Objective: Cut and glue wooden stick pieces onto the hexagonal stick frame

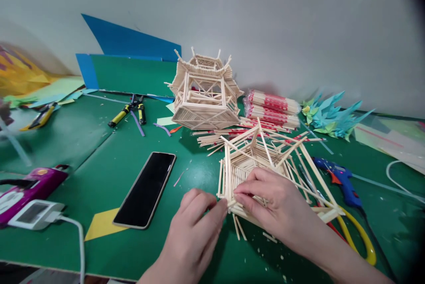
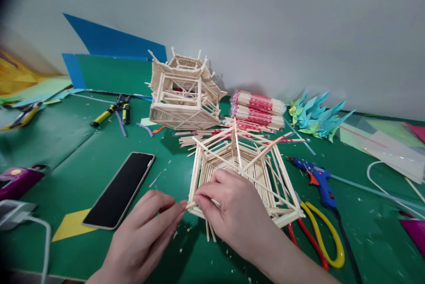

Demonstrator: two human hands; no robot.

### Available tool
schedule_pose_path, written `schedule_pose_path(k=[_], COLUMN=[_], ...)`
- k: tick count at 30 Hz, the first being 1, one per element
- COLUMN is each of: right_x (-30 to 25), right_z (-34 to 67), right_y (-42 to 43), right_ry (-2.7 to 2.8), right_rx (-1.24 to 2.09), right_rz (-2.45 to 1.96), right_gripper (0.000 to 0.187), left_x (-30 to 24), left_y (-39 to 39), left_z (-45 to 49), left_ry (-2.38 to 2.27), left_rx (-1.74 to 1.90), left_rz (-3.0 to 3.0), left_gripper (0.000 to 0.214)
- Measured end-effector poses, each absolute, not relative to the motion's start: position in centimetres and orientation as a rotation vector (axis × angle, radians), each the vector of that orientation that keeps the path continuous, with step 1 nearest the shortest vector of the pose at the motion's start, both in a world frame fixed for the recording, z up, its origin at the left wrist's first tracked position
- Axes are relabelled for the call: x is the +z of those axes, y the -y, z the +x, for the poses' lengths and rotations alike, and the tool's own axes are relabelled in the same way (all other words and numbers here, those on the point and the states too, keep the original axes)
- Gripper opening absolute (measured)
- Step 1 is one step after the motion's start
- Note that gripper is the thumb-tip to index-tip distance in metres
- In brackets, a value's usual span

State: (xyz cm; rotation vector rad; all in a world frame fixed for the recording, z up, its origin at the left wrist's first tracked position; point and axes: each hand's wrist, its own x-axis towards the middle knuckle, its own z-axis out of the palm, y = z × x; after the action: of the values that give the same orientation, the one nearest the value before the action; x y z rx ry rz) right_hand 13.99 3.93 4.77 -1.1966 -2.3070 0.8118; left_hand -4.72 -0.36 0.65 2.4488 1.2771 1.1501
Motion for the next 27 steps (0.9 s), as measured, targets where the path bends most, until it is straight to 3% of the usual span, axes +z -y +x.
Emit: schedule_pose_path(k=[7,14,27], right_x=[4.8,4.7,4.6], right_z=[13.9,13.9,13.9], right_y=[-4.1,-3.9,-3.8], right_ry=[2.313,2.299,2.301], right_rx=[0.805,0.846,0.823], right_rz=[-1.198,-1.202,-1.216], right_gripper=[0.020,0.020,0.019], left_x=[0.2,0.4,0.0], left_y=[0.8,1.3,0.9], left_z=[-5.0,-4.7,-4.7], left_ry=[-1.379,-1.463,-1.382], left_rx=[1.200,1.314,1.344], left_rz=[2.358,2.166,2.186], left_gripper=[0.028,0.013,0.011])
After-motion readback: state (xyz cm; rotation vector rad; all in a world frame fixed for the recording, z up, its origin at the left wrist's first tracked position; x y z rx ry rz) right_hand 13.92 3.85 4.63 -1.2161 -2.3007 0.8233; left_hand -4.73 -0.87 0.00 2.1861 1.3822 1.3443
